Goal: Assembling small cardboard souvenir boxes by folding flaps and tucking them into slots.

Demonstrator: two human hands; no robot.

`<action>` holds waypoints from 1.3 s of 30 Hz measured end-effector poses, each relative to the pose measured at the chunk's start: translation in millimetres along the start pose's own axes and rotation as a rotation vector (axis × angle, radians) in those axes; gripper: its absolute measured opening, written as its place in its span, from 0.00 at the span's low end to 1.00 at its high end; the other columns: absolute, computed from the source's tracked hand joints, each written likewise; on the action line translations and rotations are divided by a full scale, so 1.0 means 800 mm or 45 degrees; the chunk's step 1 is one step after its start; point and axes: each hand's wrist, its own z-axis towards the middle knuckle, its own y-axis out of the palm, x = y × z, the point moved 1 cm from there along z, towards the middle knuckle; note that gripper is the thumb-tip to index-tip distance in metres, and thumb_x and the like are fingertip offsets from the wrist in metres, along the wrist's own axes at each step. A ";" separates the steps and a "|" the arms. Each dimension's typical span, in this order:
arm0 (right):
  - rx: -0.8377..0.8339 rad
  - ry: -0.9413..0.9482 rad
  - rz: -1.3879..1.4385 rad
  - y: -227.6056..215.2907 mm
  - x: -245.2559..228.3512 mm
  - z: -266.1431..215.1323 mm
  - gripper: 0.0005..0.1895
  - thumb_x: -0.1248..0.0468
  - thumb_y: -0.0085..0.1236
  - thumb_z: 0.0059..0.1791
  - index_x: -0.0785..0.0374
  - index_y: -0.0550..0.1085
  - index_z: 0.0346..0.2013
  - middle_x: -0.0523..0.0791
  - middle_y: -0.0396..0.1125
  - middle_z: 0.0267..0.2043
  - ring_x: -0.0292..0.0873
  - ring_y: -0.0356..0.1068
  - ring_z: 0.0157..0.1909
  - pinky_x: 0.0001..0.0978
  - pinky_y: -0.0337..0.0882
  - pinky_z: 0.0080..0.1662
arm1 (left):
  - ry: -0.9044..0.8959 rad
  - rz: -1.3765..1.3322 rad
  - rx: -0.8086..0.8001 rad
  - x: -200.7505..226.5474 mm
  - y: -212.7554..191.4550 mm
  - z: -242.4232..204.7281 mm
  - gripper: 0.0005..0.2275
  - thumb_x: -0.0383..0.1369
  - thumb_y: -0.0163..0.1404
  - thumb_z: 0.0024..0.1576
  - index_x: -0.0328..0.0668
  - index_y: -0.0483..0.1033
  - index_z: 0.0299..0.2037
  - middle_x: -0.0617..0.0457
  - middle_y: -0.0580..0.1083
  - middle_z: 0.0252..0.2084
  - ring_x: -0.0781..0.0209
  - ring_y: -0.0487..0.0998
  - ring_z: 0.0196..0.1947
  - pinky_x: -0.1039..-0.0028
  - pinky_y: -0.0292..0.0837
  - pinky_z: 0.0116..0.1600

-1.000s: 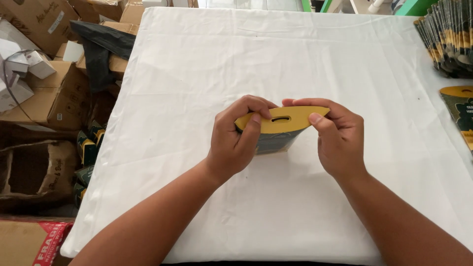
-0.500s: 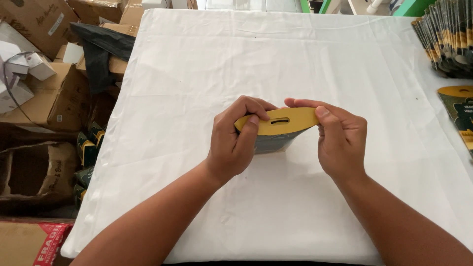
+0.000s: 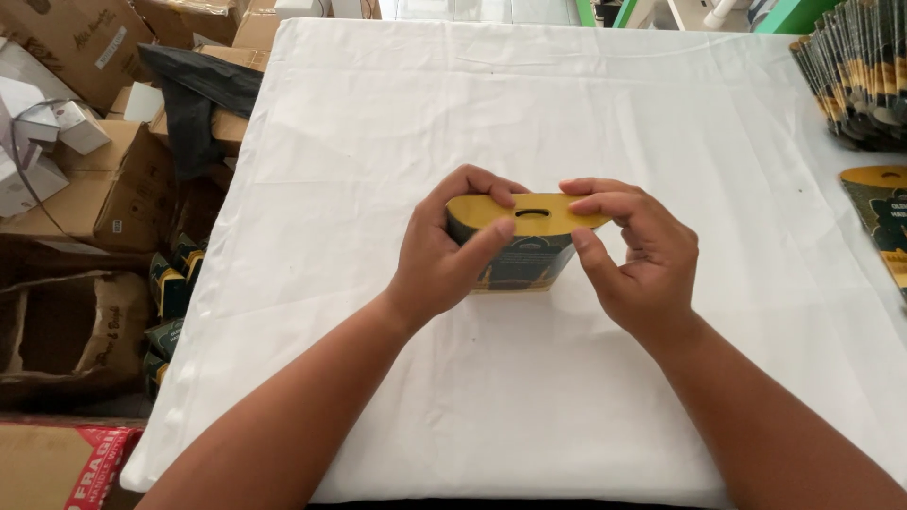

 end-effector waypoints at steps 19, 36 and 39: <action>-0.820 -0.125 -0.794 -0.002 -0.042 0.112 0.06 0.64 0.58 0.54 0.57 0.75 0.32 0.36 0.71 0.34 0.44 0.66 0.46 0.46 0.52 0.53 | 0.026 -0.021 -0.197 -0.018 -0.013 -0.005 0.15 0.33 0.52 0.58 0.49 0.64 0.54 0.56 0.71 0.48 0.63 0.76 0.43 0.73 0.77 0.47; -0.530 0.824 -0.196 0.003 -0.018 0.171 0.15 0.66 0.50 0.53 0.55 0.68 0.54 0.39 0.71 0.37 0.30 0.50 0.22 0.25 0.52 0.25 | -0.588 -0.186 -0.032 0.002 -0.008 0.004 0.13 0.32 0.35 0.55 0.49 0.69 0.47 0.54 0.72 0.34 0.64 0.71 0.31 0.72 0.68 0.38; -0.429 0.478 -0.382 -0.002 -0.008 0.135 0.28 0.51 0.51 0.54 0.60 0.61 0.64 0.52 0.66 0.60 0.47 0.69 0.56 0.42 0.67 0.53 | -0.483 -0.339 0.002 -0.005 -0.010 0.005 0.12 0.33 0.35 0.58 0.47 0.68 0.49 0.51 0.72 0.38 0.62 0.74 0.35 0.70 0.73 0.40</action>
